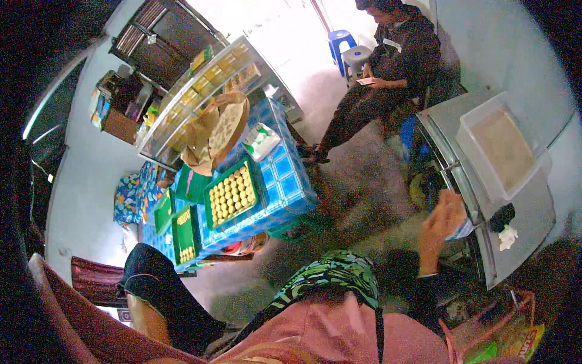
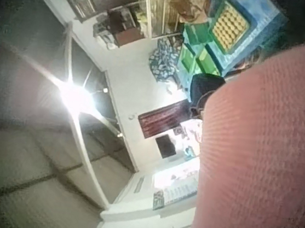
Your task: The person rolls pieces of dough into small balls by hand, arranges them in rows on a green tray, and then retrieves a plastic glove from a box to put on their hand.
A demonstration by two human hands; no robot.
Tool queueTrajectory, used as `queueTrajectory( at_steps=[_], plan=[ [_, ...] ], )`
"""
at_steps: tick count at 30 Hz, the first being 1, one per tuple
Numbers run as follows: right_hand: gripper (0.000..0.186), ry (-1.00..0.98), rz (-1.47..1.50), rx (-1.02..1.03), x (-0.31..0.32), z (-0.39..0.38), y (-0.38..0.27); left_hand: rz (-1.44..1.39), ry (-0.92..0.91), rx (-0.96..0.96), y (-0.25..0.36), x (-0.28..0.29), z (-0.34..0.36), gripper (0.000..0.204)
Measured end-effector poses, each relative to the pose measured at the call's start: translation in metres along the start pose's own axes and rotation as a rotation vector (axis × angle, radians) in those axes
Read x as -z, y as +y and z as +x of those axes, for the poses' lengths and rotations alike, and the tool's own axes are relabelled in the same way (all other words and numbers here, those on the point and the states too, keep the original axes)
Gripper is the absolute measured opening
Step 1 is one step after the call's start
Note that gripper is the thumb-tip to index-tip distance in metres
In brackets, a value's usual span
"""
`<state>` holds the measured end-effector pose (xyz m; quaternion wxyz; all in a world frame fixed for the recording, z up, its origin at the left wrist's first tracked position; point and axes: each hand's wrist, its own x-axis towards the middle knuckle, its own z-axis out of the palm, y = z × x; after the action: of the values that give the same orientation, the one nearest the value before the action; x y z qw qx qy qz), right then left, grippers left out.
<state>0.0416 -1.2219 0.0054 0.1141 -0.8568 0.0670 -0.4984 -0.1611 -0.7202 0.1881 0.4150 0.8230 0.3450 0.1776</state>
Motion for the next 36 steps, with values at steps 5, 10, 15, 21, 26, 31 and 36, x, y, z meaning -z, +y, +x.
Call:
queueTrajectory(
  at_steps=[5, 10, 15, 21, 26, 31, 36],
  plan=[
    [0.028, -0.304, 0.545, -0.208, -0.043, -0.064, -0.086, 0.044, -0.026, 0.037, 0.003, -0.012, -0.004, 0.040],
    [0.029, -0.609, 0.755, -0.249, -0.066, -0.108, -0.125, 0.060, -0.049, 0.075, 0.003, -0.025, 0.000, 0.041],
    [0.026, -0.761, 0.838, -0.228, -0.080, -0.117, -0.133, 0.077, -0.071, 0.099, 0.005, -0.034, 0.002, 0.042],
    [0.023, -0.976, 0.659, -0.290, -0.099, -0.128, -0.113, 0.068, -0.084, 0.135, -0.007, -0.038, 0.002, 0.043],
    [0.020, -0.965, 0.608, -0.247, -0.101, -0.142, -0.104, 0.040, -0.084, 0.161, -0.022, -0.034, 0.008, 0.044],
    [0.018, -1.040, 0.582, -0.296, -0.107, -0.155, -0.116, -0.003, -0.066, 0.176, -0.042, -0.017, 0.016, 0.045],
    [0.020, -1.137, 0.578, -0.143, -0.122, -0.156, -0.162, -0.048, -0.014, 0.206, -0.072, 0.009, 0.021, 0.046]
  ],
)
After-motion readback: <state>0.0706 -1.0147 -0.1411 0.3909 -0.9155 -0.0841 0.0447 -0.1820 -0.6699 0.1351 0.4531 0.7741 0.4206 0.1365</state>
